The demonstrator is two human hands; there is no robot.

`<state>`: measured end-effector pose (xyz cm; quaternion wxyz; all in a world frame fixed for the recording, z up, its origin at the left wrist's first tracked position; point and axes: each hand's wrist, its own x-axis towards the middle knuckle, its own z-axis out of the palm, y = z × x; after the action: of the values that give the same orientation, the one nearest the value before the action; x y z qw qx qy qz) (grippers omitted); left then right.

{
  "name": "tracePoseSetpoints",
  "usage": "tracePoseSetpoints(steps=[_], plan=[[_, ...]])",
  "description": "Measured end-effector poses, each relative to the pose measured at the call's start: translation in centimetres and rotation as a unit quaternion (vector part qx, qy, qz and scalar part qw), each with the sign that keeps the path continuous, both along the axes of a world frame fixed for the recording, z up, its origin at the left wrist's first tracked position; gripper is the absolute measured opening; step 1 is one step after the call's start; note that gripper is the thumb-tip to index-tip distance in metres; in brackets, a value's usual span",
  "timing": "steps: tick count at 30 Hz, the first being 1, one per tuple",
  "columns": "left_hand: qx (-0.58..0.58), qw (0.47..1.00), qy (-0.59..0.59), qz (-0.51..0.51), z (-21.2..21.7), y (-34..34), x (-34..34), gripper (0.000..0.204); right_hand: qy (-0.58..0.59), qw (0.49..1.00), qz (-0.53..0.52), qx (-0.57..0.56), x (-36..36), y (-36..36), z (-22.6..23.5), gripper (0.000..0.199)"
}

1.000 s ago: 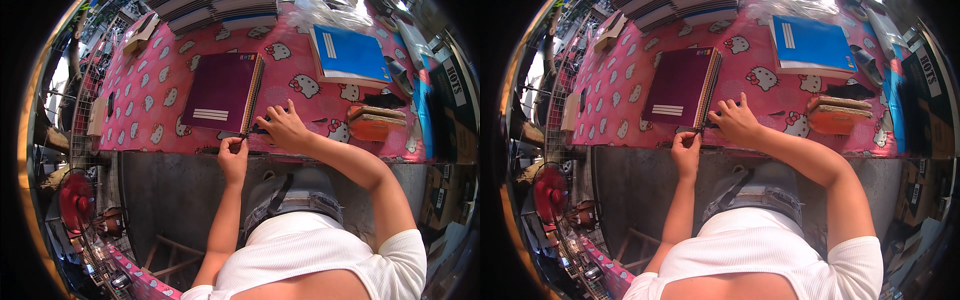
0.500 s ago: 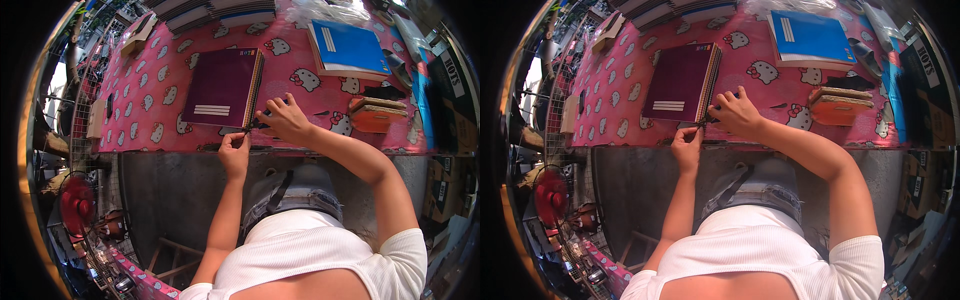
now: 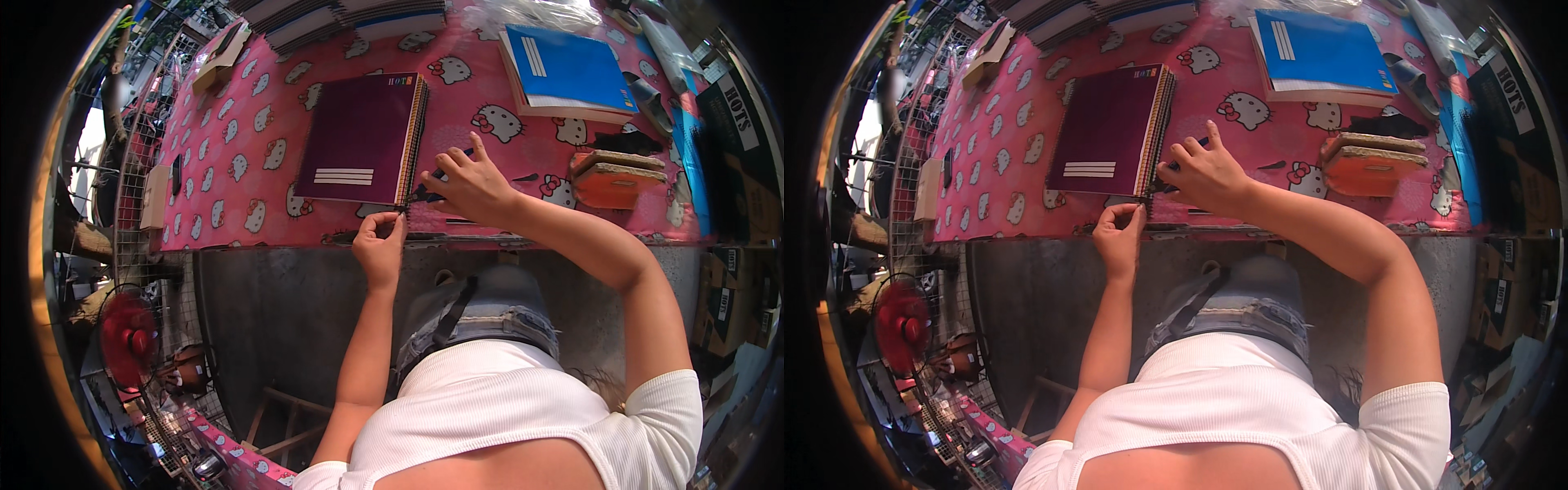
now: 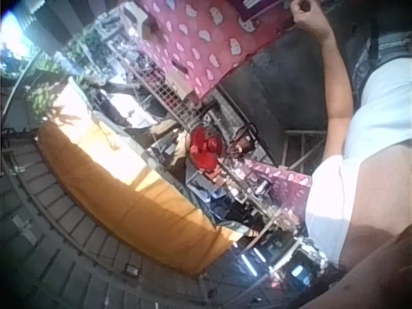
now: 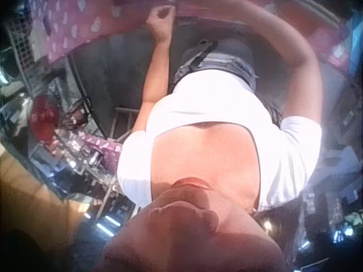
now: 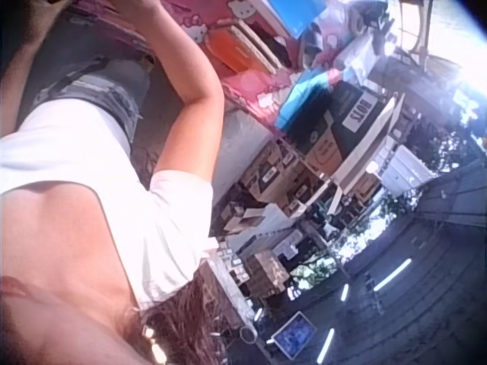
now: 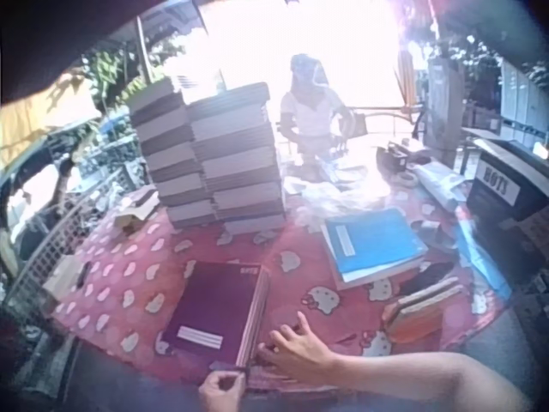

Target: The person organizes notebooks on a table by cutting the plastic binding spirals with pliers, removing the plastic strips, and stacking the notebooks.

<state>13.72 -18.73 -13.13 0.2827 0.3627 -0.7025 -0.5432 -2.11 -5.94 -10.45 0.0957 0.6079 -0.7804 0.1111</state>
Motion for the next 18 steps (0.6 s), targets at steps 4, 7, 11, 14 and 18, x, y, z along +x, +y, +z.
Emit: tracePoseSetpoints(steps=[4,7,11,14,18], plan=[[-0.009,1.000,0.007,-0.006,-0.3,0.0,0.0,0.011,0.008,0.999,0.004,-0.034,0.3,-0.4,-0.5,0.048],[0.002,1.000,-0.004,-0.007,0.1,0.1,-0.2,0.011,0.020,0.999,0.011,-0.033,0.3,-0.6,-0.7,0.051],[0.036,0.999,-0.007,-0.005,0.4,0.2,0.0,0.011,-0.001,1.000,0.019,0.002,0.1,-0.9,-0.5,0.054],[0.002,1.000,0.003,-0.022,-0.1,-0.1,0.0,0.011,-0.022,1.000,-0.006,0.007,-0.5,-1.1,-0.8,0.051],[-0.015,0.999,0.036,-0.018,-0.3,0.0,-0.1,0.013,-0.091,0.991,-0.015,0.099,-0.8,-1.7,0.6,0.056]])
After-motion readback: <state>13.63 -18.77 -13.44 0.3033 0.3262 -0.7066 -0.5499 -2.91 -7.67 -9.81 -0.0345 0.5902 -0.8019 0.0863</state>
